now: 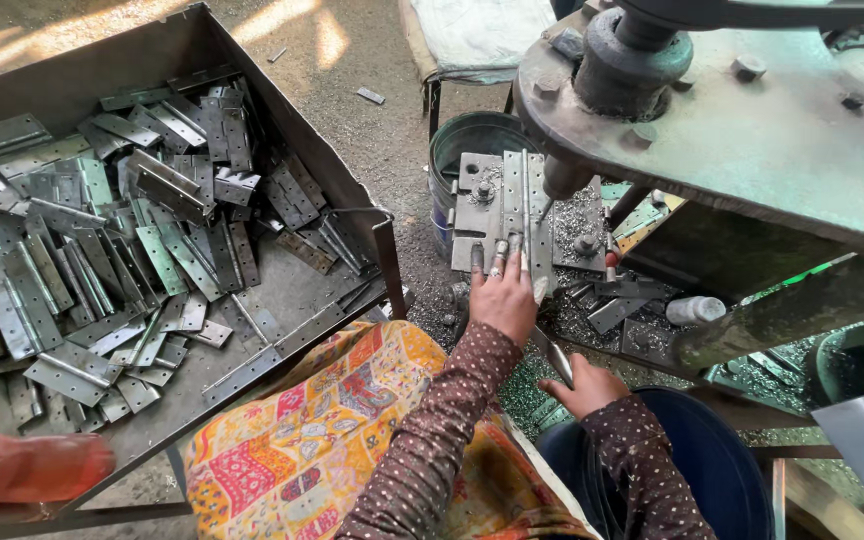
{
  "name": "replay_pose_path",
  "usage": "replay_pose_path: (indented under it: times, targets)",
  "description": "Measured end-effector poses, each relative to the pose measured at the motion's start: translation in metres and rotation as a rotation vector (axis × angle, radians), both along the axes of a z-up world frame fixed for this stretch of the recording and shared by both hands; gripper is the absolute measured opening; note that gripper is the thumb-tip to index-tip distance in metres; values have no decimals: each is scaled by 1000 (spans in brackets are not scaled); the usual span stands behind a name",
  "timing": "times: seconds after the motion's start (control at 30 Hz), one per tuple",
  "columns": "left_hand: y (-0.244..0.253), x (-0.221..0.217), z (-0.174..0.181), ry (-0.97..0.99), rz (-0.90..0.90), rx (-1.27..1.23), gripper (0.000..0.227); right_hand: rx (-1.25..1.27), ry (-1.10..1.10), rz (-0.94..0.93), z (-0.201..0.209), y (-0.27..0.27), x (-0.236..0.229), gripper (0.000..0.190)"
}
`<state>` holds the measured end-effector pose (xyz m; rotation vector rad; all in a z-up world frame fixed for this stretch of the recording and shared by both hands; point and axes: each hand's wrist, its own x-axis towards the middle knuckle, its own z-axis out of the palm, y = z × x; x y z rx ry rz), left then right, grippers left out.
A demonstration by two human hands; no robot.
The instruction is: The person repeatedly picks up metal brackets from a bin, places them into a jig on a punching machine, and operates the machine to punch holes. After each cycle, the person removes the bracket and returns it to the bin.
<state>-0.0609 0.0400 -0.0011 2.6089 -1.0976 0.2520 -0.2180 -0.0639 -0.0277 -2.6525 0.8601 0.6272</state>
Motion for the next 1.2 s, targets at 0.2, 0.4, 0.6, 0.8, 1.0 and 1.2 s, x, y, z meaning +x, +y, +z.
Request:
replay_pose_path:
  times: [0.2,0.4,0.6,0.8,1.0,1.2]
  targets:
    - [-2,11,1,52,0,8,29,-29,2,11,-7,-5,-1,64]
    - [-1,9,-2,96,-11,-9,31,-56,-135,-10,-51,-4,-21,56]
    - [-6,11,-4,-33,15,-91,28,34,-335,-114,-112,9,-51,45]
    - [2,3,-6,-60,-6,-61,25,6,-226,-65,-80,-1,-31,61]
    - [-17,17,-20,-133,54,-95,26,-6,-7,-13,-41,-22,0,69]
    - [-31,37,-22,-26,5,-28,24,-6,-184,-89,-121,-4,-43,61]
